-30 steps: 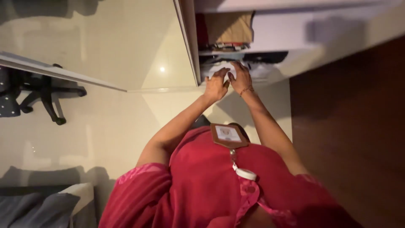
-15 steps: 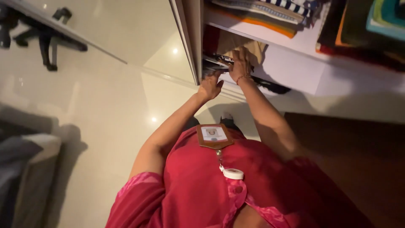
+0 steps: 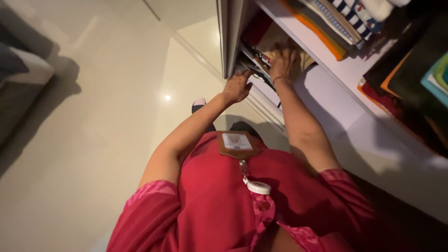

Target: The person repeatedly takes folded shirts from a drawer, unfolds them on a bed, refolds them, and places them back on the bed. The person handles black, beige, red, and gray shirts in sequence.

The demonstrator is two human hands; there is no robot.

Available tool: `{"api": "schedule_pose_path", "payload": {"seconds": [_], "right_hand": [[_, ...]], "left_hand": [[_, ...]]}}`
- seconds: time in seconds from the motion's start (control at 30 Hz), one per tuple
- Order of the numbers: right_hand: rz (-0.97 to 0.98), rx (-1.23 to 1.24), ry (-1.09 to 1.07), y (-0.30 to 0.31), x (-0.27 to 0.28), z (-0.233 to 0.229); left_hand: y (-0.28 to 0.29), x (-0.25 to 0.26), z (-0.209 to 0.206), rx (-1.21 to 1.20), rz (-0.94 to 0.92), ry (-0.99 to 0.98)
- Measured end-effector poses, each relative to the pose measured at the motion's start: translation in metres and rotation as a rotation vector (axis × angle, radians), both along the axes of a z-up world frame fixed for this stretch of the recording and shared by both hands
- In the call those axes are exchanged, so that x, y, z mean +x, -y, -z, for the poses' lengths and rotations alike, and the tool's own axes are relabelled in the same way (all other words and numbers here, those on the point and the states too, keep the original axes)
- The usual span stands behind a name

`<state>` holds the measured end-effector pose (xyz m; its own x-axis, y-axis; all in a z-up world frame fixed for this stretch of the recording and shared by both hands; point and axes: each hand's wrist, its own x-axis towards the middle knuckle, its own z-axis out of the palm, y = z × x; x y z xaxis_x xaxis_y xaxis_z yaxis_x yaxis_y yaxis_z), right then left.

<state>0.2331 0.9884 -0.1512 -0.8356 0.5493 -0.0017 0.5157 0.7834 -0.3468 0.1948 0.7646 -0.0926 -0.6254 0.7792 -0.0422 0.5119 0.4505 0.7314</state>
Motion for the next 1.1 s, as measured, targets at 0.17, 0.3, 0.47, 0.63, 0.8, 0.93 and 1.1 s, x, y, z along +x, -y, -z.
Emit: {"api": "schedule_pose_path", "payload": {"seconds": [0.17, 0.3, 0.47, 0.63, 0.8, 0.93, 1.1], "right_hand": [[-0.047, 0.010, -0.186, -0.008, 0.002, 0.009], [-0.114, 0.034, -0.286, -0.016, 0.013, 0.019], [-0.113, 0.111, -0.249, -0.002, 0.015, -0.012], [-0.039, 0.105, -0.200, 0.008, 0.012, -0.046], [0.012, 0.122, -0.347, 0.006, 0.012, -0.032], [-0.124, 0.329, -0.652, 0.040, 0.025, -0.005], [-0.432, -0.141, -0.460, 0.129, 0.056, -0.064]], "left_hand": [[-0.009, 0.007, 0.002, -0.021, -0.037, 0.038], [-0.016, 0.015, 0.004, -0.028, -0.054, 0.090], [-0.019, 0.019, 0.014, -0.022, -0.080, 0.081], [-0.019, 0.021, 0.038, -0.001, -0.133, 0.130], [-0.033, 0.018, 0.067, 0.095, -0.273, 0.303], [-0.029, 0.018, 0.047, 0.253, -0.598, 1.132], [-0.005, 0.018, 0.053, 0.907, -0.626, 1.657]]}}
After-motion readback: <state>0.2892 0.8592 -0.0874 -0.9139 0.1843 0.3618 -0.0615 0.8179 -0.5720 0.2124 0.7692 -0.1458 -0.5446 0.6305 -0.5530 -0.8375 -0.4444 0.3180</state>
